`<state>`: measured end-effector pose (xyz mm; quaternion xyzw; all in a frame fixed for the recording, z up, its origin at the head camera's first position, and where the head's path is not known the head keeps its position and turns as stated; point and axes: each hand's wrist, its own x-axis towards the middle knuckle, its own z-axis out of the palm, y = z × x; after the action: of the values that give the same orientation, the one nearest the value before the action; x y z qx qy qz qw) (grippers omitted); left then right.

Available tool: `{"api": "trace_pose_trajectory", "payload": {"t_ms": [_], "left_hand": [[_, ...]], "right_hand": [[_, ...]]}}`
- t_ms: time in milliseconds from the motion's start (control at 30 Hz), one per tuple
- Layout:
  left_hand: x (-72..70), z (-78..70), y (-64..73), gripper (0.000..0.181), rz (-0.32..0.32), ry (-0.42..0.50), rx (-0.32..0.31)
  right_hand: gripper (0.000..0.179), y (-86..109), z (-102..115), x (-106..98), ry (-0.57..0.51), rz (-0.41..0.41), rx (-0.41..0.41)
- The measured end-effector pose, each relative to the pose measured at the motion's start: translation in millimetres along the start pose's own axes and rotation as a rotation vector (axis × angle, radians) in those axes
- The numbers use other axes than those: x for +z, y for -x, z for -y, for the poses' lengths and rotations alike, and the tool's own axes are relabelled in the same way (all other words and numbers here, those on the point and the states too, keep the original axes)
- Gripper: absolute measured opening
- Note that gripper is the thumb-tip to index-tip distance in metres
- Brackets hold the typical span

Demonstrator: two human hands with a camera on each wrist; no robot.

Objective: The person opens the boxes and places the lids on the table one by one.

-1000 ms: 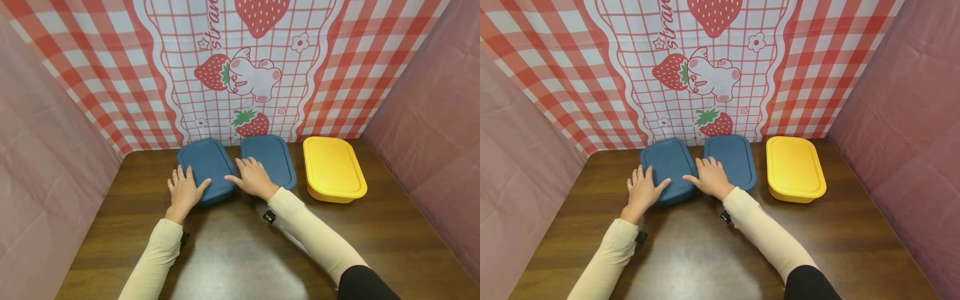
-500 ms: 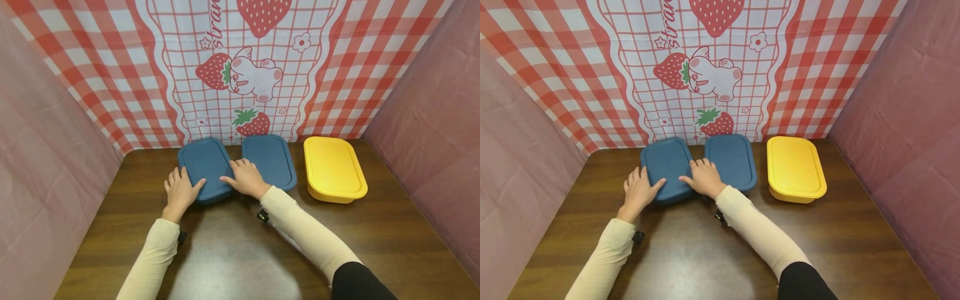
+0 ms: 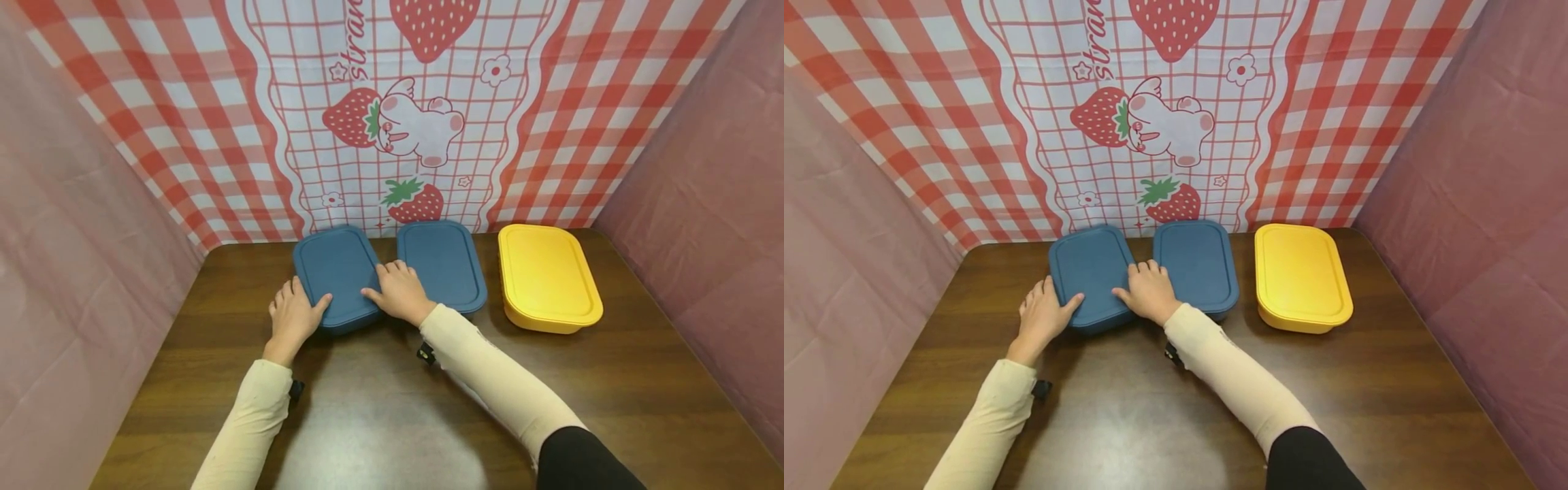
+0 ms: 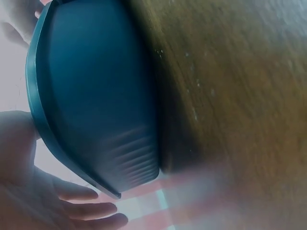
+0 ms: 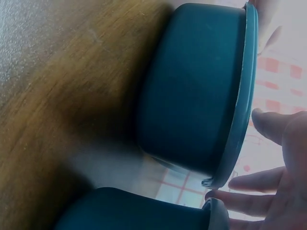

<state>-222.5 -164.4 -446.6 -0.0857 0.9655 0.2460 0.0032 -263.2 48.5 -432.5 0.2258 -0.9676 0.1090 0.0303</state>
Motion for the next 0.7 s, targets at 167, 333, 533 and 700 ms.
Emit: {"api": "trace_pose_trajectory", "payload": {"t_ms": [167, 333, 533, 700], "left_hand": [[0.0, 1.2, -0.3, 0.088, 0.043, 0.038, -0.008], [0.0, 3.8, -1.8, 0.084, 0.056, 0.082, -0.008], [1.9, 8.4, -4.2, 0.076, 0.031, 0.128, -0.008], [1.9, 10.7, -5.7, 0.071, 0.024, 0.173, -0.02]], "right_hand": [[0.066, 0.1, 0, 2, 0.027, 0.0, 0.014], [0.06, -1.4, 0, 2, 0.021, 0.002, 0.023], [0.057, -4.3, 1, 3, 0.026, -0.001, 0.03], [0.049, -5.5, 2, 5, 0.011, -0.014, 0.038]]}}
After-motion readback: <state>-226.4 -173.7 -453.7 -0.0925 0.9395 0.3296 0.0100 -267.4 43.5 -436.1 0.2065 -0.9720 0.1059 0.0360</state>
